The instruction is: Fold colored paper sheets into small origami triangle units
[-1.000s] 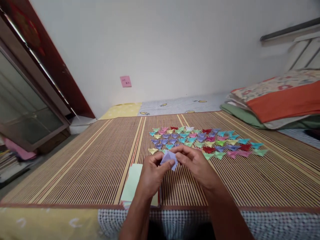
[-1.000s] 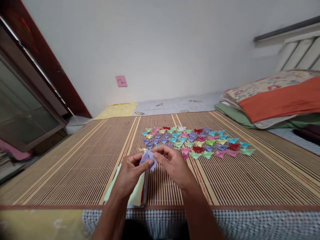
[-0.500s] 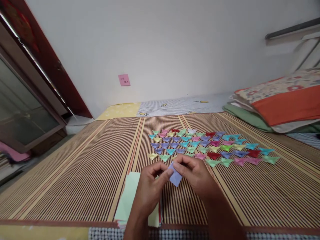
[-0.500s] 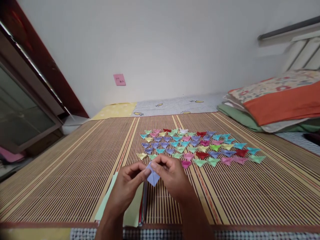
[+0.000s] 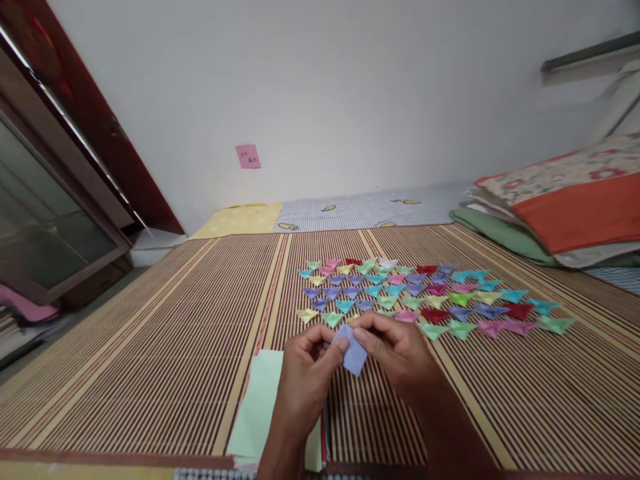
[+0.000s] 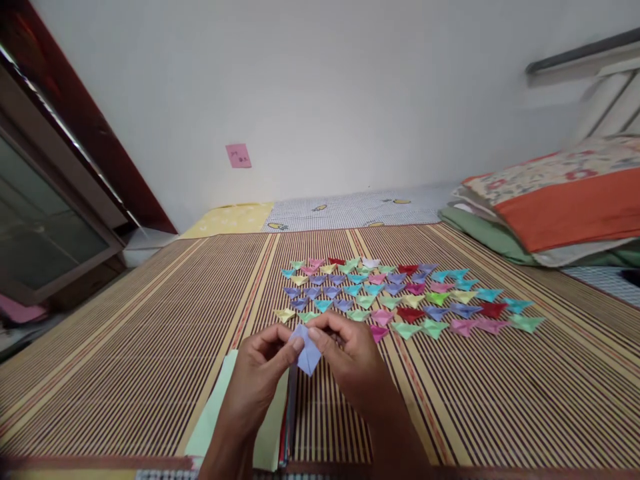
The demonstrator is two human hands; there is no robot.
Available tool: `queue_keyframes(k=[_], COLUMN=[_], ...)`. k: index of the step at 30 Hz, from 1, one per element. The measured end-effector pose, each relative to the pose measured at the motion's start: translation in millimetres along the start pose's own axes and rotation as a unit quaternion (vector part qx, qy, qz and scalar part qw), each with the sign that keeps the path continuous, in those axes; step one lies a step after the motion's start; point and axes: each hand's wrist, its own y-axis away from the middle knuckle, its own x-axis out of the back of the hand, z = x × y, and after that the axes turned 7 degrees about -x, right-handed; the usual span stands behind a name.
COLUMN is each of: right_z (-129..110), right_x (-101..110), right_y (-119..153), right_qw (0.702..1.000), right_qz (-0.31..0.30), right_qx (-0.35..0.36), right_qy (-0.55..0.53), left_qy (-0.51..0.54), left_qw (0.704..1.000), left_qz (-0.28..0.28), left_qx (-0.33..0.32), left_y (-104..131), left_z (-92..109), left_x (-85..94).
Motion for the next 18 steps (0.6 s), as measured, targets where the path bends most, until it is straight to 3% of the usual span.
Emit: queue_keyframes(k=[8, 15, 18], right_z=[0.7, 17.6, 20.0], right_x=[-11.4, -16.9, -18.2], right_y=[0.7, -8.2, -9.8], right_qw=[0.999, 0.993, 0.990], right_qz=[0.023, 0.051, 0.049], right_qx=[-0.025, -0.061, -0.066], right_qy=[-0.024, -0.092, -0.114], left_qy=[-0.054, 0.024, -0.011], left_qw=[0.997, 1.000, 0.998], left_qz=[-0.062, 0.009, -0.048], left_qx=[-0.009, -0.014, -0.032], left_y=[0.2, 2.4, 5.3], left_z=[-3.3, 1.6, 4.0], left_x=[5.1, 1.6, 8.1])
